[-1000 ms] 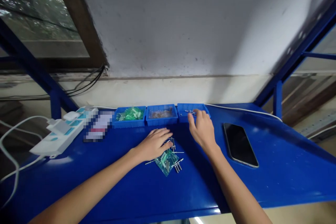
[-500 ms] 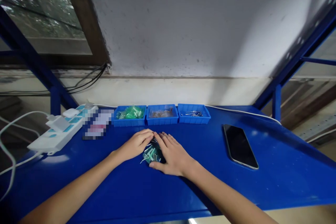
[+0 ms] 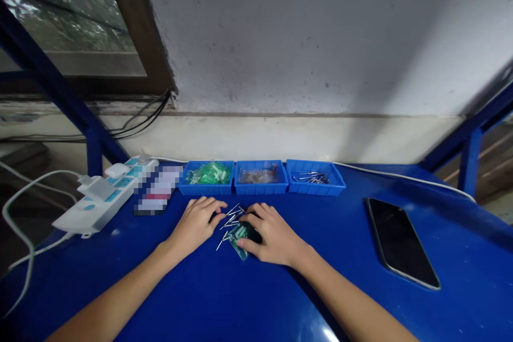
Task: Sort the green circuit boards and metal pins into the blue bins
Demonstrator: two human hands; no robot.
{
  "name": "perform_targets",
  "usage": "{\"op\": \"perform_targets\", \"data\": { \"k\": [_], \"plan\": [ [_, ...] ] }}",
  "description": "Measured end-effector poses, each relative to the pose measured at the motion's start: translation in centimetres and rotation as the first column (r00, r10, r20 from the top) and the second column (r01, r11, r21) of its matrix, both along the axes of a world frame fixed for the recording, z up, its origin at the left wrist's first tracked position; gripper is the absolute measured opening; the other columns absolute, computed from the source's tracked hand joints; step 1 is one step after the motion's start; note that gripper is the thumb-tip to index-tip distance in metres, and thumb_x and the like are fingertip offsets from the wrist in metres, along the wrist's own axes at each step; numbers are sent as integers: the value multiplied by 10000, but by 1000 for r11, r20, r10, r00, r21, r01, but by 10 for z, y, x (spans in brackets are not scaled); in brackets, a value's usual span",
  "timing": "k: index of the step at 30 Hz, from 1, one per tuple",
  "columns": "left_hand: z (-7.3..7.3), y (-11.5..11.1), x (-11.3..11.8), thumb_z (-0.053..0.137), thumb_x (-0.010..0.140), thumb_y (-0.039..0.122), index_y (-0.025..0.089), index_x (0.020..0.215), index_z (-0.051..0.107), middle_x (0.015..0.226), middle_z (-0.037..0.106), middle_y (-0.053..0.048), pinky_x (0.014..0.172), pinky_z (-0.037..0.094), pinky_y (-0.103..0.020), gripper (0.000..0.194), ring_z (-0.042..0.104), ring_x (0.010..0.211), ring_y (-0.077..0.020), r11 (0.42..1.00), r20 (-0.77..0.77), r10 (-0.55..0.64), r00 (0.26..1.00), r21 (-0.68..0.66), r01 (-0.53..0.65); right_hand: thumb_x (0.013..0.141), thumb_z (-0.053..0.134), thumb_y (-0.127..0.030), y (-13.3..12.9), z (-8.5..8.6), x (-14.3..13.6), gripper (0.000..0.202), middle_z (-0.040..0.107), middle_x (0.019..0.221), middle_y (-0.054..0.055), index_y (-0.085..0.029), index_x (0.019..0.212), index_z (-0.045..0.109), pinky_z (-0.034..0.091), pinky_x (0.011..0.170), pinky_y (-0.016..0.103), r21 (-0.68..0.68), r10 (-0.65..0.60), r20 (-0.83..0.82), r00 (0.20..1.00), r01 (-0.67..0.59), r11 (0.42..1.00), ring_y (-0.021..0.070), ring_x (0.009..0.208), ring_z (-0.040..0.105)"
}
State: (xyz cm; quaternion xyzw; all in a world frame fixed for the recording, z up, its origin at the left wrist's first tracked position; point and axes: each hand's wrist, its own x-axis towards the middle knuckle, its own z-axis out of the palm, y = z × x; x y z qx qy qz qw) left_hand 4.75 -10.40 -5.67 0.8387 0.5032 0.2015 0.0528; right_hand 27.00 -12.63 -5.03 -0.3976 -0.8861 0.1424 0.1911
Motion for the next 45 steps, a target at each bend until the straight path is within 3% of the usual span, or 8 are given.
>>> {"op": "perform_targets", "data": {
  "k": [6, 13, 19, 27, 34, 40, 42, 45],
  "plan": [
    [-1, 1, 13, 510, 881, 273, 247, 959, 619, 926, 654, -13, 799, 336, -381, 137, 570, 901, -216, 995, -18, 100, 995, 30, -99, 831, 570, -342, -1, 2, 1, 225, 631, 1027, 62, -206, 1011, 587, 396, 895, 384, -41, 93, -177, 980, -101, 994, 218, 1055, 530],
    [3, -8, 20, 475, 887, 200, 211, 872, 604, 890, 647, -18, 748, 358, -355, 130, 561, 872, -212, 996, 18, 87, 996, 10, -87, 901, 462, -309, -1, -8, -4, 161, 626, 861, 36, -210, 936, 585, 448, 733, 310, -61, -241, -356, 903, 235, 970, 167, 816, 571],
    [9, -22, 21, 431, 922, 222, 207, 849, 593, 848, 655, -2, 791, 395, -308, 178, 567, 815, -167, 995, 269, -95, 958, 13, 95, 892, 482, -295, -8, -7, -6, 201, 630, 830, 45, -203, 1050, 565, 442, 714, 313, 129, -200, -241, 950, 235, 963, 176, 772, 568],
    [13, -23, 23, 437, 926, 325, 182, 611, 564, 642, 641, -2, 567, 379, -230, 369, 583, 603, -129, 998, 408, 45, 912, -65, -20, 912, 450, -264, -14, 1, -16, 167, 654, 758, 45, -191, 945, 597, 396, 633, 278, 314, -130, -108, 986, 158, 936, 156, 664, 572],
    [18, -16, 20, 386, 938, 373, 205, 779, 647, 718, 685, 1, 573, 405, -228, 349, 628, 659, -147, 987, 377, 69, 924, -158, -9, 934, 342, -284, 7, 3, 14, 245, 627, 592, 25, -154, 909, 548, 319, 485, 239, 409, -399, -158, 903, 427, 806, 142, 473, 561],
    [15, 11, 17, 554, 815, 449, 240, 886, 641, 813, 683, -1, 556, 405, -262, 237, 640, 705, -192, 979, 126, 130, 983, -176, -107, 879, 406, -489, 41, 19, 88, 393, 611, 597, 54, -147, 996, 560, 270, 478, 278, 340, -867, -205, 455, 863, 372, 208, 475, 544],
    [12, 14, 18, 586, 792, 418, 239, 899, 637, 871, 667, -9, 560, 418, -271, 215, 637, 714, -195, 980, 74, 115, 991, -168, -102, 856, 443, -519, 43, 19, 96, 429, 623, 622, 54, -155, 1055, 552, 275, 481, 284, 313, -890, -162, 426, 878, 363, 220, 495, 556],
    [8, 13, 13, 535, 832, 284, 232, 907, 632, 918, 635, -21, 592, 446, -282, 133, 628, 748, -188, 986, 27, 106, 994, -134, -101, 865, 443, -492, 39, 16, 85, 405, 639, 664, 42, -178, 1100, 542, 324, 495, 282, 278, -822, -168, 545, 826, 490, 217, 547, 587]
  ]
}}
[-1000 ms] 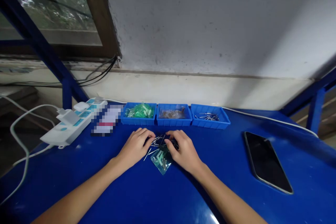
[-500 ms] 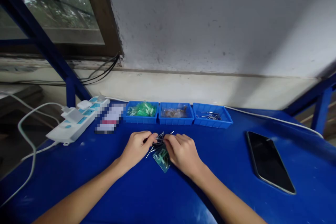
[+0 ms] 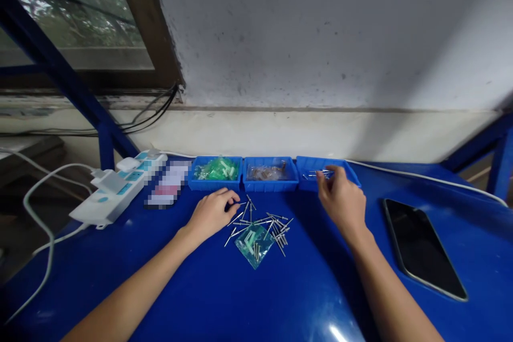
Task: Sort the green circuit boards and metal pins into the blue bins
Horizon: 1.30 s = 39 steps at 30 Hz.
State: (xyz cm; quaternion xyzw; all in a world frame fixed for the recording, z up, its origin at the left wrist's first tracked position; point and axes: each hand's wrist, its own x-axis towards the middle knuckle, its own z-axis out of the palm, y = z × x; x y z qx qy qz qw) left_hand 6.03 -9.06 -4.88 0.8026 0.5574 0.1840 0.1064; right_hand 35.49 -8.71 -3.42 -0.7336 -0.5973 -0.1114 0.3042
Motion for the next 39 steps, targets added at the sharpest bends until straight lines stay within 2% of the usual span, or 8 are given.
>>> {"op": "perform_targets", "data": {
  "k": [5, 8, 15, 21, 29, 32, 35, 39],
  "plan": [
    [-4, -7, -21, 481, 874, 192, 226, 972, 618, 995, 591, -36, 745, 462, -322, 172, 583, 908, -202, 997, 5, -59, 998, 40, 59, 901, 404, -437, -17, -6, -39, 361, 636, 684, 31, -179, 1109, 547, 425, 554, 270, -64, 476, -84, 876, -481, 874, 178, 586, 606],
    [-5, -11, -24, 478, 882, 178, 216, 905, 620, 933, 590, -33, 767, 438, -338, 148, 553, 887, -201, 997, -3, -62, 998, 49, 62, 917, 397, -399, -26, -7, -55, 309, 648, 742, 49, -193, 1069, 570, 453, 593, 285, -96, 601, -98, 794, -608, 788, 176, 630, 610],
    [3, -25, -1, 436, 926, 207, 214, 859, 566, 904, 614, -5, 768, 367, -348, 147, 489, 885, -195, 987, 75, -132, 988, 103, 124, 883, 487, -404, -42, -6, -78, 316, 639, 881, 80, -200, 1116, 553, 480, 700, 364, -151, 781, 35, 624, -769, 621, 232, 802, 604],
    [6, -42, 16, 377, 944, 217, 219, 849, 536, 847, 600, -5, 769, 385, -316, 186, 503, 840, -170, 966, 236, -259, 937, 47, 255, 898, 462, -285, -51, -6, -85, 173, 605, 838, 65, -179, 962, 582, 428, 656, 340, -146, 805, 130, 579, -792, 593, 208, 745, 555],
    [5, -36, 11, 340, 943, 240, 234, 1015, 558, 908, 624, -22, 774, 442, -290, 229, 579, 851, -168, 980, 345, -194, 918, 31, 196, 925, 399, -256, -54, 7, -87, 240, 572, 747, 47, -190, 884, 626, 367, 625, 294, -90, 814, 190, 549, -816, 572, 159, 688, 504],
    [8, -16, 9, 324, 926, 156, 245, 1151, 540, 821, 642, -18, 754, 435, -314, 325, 592, 817, -183, 982, 168, -188, 968, 5, 190, 913, 407, -256, -41, 19, -64, 246, 572, 742, 60, -173, 808, 613, 378, 638, 285, 21, 749, 201, 632, -767, 641, 157, 693, 510],
    [7, 3, 11, 365, 903, 135, 263, 1197, 536, 846, 650, -28, 746, 424, -336, 362, 604, 784, -192, 977, -21, -212, 977, 18, 212, 902, 424, -323, -22, 26, -23, 309, 532, 650, 38, -177, 662, 553, 348, 590, 268, 243, 447, 158, 880, -474, 846, 141, 600, 477],
    [-1, 8, 13, 405, 922, 217, 229, 981, 616, 896, 601, -45, 736, 409, -357, 219, 593, 747, -196, 973, -212, -169, 963, 123, 198, 878, 434, -490, -9, 18, 17, 480, 432, 486, -17, -194, 500, 424, 248, 488, 255, 153, 188, 53, 981, -194, 969, 100, 435, 371]
  ]
}}
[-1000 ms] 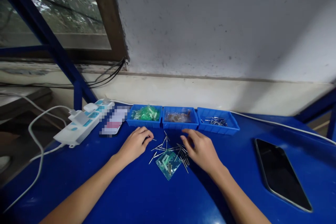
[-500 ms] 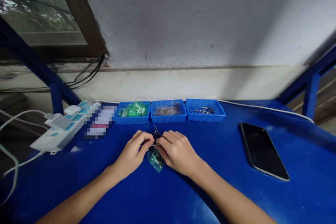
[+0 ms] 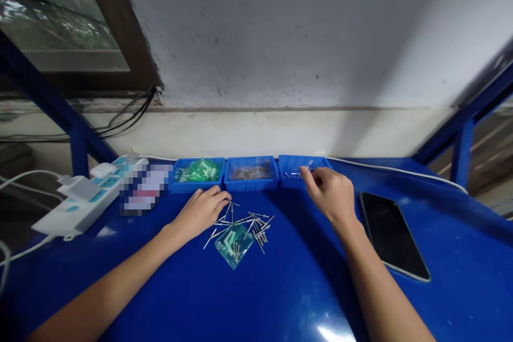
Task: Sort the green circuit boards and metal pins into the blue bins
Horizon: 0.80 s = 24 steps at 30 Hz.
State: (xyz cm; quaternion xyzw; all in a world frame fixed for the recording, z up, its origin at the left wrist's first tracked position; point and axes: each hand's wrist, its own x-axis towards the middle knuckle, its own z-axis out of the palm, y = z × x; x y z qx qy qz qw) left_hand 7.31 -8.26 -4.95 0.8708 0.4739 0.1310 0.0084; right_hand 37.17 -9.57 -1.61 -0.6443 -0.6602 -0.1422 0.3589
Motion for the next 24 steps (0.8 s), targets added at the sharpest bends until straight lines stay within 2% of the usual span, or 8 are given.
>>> {"op": "perform_targets", "data": {
  "k": [2, 4, 7, 10, 13, 19, 22, 24],
  "plan": [
    [-2, -5, -2, 412, 923, 220, 204, 921, 596, 890, 575, -45, 711, 403, -349, 185, 576, 732, -193, 999, -33, 43, 999, 21, -42, 885, 418, -492, -2, -7, -3, 491, 447, 478, -16, -196, 493, 414, 252, 489, 253, -58, 26, -6, 1000, -27, 998, 102, 436, 393],
    [-1, -10, -5, 411, 923, 206, 186, 890, 573, 899, 563, -49, 707, 395, -350, 167, 560, 763, -202, 995, -30, 94, 995, 30, -93, 900, 407, -456, -8, -12, -20, 441, 506, 526, -4, -192, 553, 481, 291, 506, 247, -111, 143, -6, 990, -143, 984, 112, 475, 453],
    [5, -17, -6, 388, 932, 205, 170, 869, 545, 910, 561, -55, 722, 393, -356, 173, 532, 821, -212, 991, 64, 125, 990, 36, -128, 909, 423, -398, -19, -16, -55, 287, 619, 709, 28, -184, 842, 602, 383, 557, 244, -212, 421, -31, 906, -418, 883, 132, 592, 552],
    [12, -24, 0, 337, 954, 230, 171, 834, 521, 883, 558, -43, 753, 401, -351, 227, 512, 819, -190, 998, 221, 62, 973, 10, -66, 904, 462, -351, -29, -16, -78, 263, 645, 875, 68, -175, 1071, 565, 445, 626, 270, -235, 615, -23, 788, -603, 763, 156, 719, 590],
    [14, -32, 8, 321, 959, 233, 179, 808, 509, 849, 559, -28, 759, 405, -338, 247, 504, 812, -178, 999, 337, -11, 941, -38, 26, 906, 468, -295, -34, -17, -86, 226, 627, 857, 68, -163, 1059, 571, 443, 620, 280, -213, 671, 45, 740, -650, 730, 162, 731, 574],
    [13, -35, 9, 343, 958, 281, 198, 818, 526, 827, 603, -5, 743, 403, -328, 245, 544, 800, -172, 994, 379, 17, 925, -105, 24, 912, 434, -215, -32, -17, -85, 183, 575, 720, 38, -163, 874, 605, 398, 571, 269, -153, 664, 141, 735, -646, 748, 136, 631, 508],
    [12, -27, 5, 389, 939, 342, 210, 856, 553, 827, 635, -1, 705, 395, -336, 226, 570, 779, -186, 986, 297, 147, 943, -118, -116, 897, 453, -224, -19, -12, -64, 184, 550, 665, 24, -164, 791, 590, 396, 573, 260, -3, 516, 112, 849, -519, 855, 128, 607, 508],
    [10, -21, 5, 453, 902, 371, 209, 832, 572, 831, 641, -11, 710, 387, -356, 213, 567, 798, -212, 980, 215, 195, 957, -88, -180, 880, 486, -262, -7, -8, -41, 161, 542, 657, 16, -167, 795, 585, 401, 583, 261, 142, 293, 28, 956, -294, 945, 129, 600, 516]
  ]
}}
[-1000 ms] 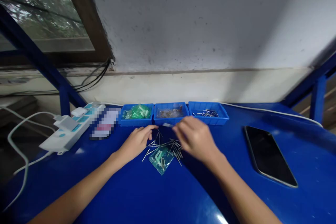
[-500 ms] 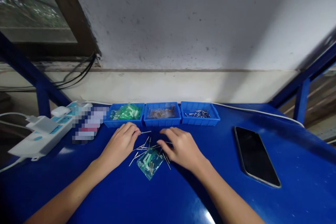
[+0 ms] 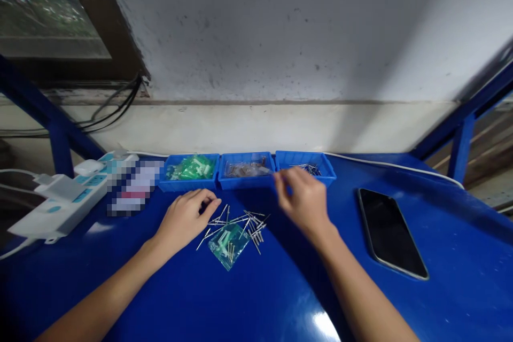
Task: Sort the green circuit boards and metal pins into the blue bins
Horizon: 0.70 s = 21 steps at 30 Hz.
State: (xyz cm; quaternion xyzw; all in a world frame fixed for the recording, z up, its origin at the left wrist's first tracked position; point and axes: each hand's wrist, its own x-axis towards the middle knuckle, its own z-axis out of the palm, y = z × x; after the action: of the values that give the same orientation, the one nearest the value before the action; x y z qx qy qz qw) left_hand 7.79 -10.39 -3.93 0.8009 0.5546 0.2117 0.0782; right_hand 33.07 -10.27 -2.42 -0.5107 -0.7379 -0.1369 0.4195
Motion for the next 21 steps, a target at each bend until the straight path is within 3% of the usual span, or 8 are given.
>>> {"op": "perform_targets", "data": {
  "k": [3, 6, 8, 10, 12, 14, 17, 21],
  "plan": [
    [-4, 5, 5, 538, 839, 367, 205, 794, 604, 879, 632, -33, 742, 375, -396, 181, 532, 878, -258, 1000, -105, 7, 994, 12, -6, 838, 540, -375, 13, 1, 33, 282, 571, 797, 44, -165, 1026, 563, 421, 604, 287, 25, -327, -151, 933, 335, 942, 162, 668, 544],
    [-9, 6, 11, 533, 835, 287, 196, 769, 618, 899, 623, -47, 773, 367, -415, 141, 495, 938, -273, 1000, -106, -26, 994, 4, 26, 833, 529, -415, 13, -4, 40, 392, 568, 879, 67, -159, 1130, 513, 436, 604, 305, -48, -391, -195, 899, 390, 920, 179, 696, 555],
    [-12, 5, 11, 511, 852, 241, 195, 775, 610, 904, 629, -47, 813, 359, -428, 134, 471, 1009, -279, 997, -57, -75, 996, -4, 75, 846, 511, -405, 8, -8, 27, 347, 568, 854, 59, -165, 1096, 529, 445, 605, 302, -103, -291, -195, 937, 276, 956, 178, 695, 561],
    [-13, 2, 10, 491, 874, 229, 203, 815, 593, 925, 635, -38, 858, 346, -445, 121, 442, 1088, -279, 992, 19, -125, 992, -10, 126, 867, 489, -377, -1, -13, 3, 279, 573, 825, 49, -173, 1048, 549, 458, 645, 305, -174, -101, -165, 981, 72, 982, 176, 717, 569],
    [-10, -2, 7, 468, 897, 238, 210, 856, 569, 953, 624, -34, 884, 350, -439, 113, 440, 1110, -260, 986, 117, -163, 980, -13, 166, 885, 472, -341, -11, -16, -22, 240, 586, 831, 50, -179, 1042, 554, 464, 693, 310, -259, 108, -114, 988, -134, 956, 176, 758, 575],
    [-5, -7, 7, 437, 913, 238, 211, 880, 549, 948, 600, -34, 864, 390, -387, 120, 486, 1043, -223, 978, 229, -196, 953, -20, 206, 893, 467, -322, -20, -19, -43, 240, 596, 858, 60, -180, 1071, 542, 462, 682, 305, -302, 265, -41, 963, -265, 916, 181, 779, 572],
    [4, -15, 10, 412, 915, 212, 211, 862, 537, 885, 574, -22, 802, 432, -306, 135, 530, 919, -178, 961, 346, -246, 906, -38, 275, 894, 474, -296, -28, -22, -58, 169, 601, 831, 58, -178, 990, 547, 439, 633, 295, -281, 379, 69, 923, -346, 895, 179, 734, 552],
    [9, -23, 14, 417, 908, 193, 214, 847, 524, 876, 553, -12, 798, 433, -284, 125, 539, 889, -162, 949, 390, -259, 883, -65, 307, 903, 460, -250, -29, -24, -60, 104, 587, 755, 36, -186, 864, 530, 396, 587, 282, -231, 375, 114, 920, -343, 911, 164, 659, 517]
  ]
}}
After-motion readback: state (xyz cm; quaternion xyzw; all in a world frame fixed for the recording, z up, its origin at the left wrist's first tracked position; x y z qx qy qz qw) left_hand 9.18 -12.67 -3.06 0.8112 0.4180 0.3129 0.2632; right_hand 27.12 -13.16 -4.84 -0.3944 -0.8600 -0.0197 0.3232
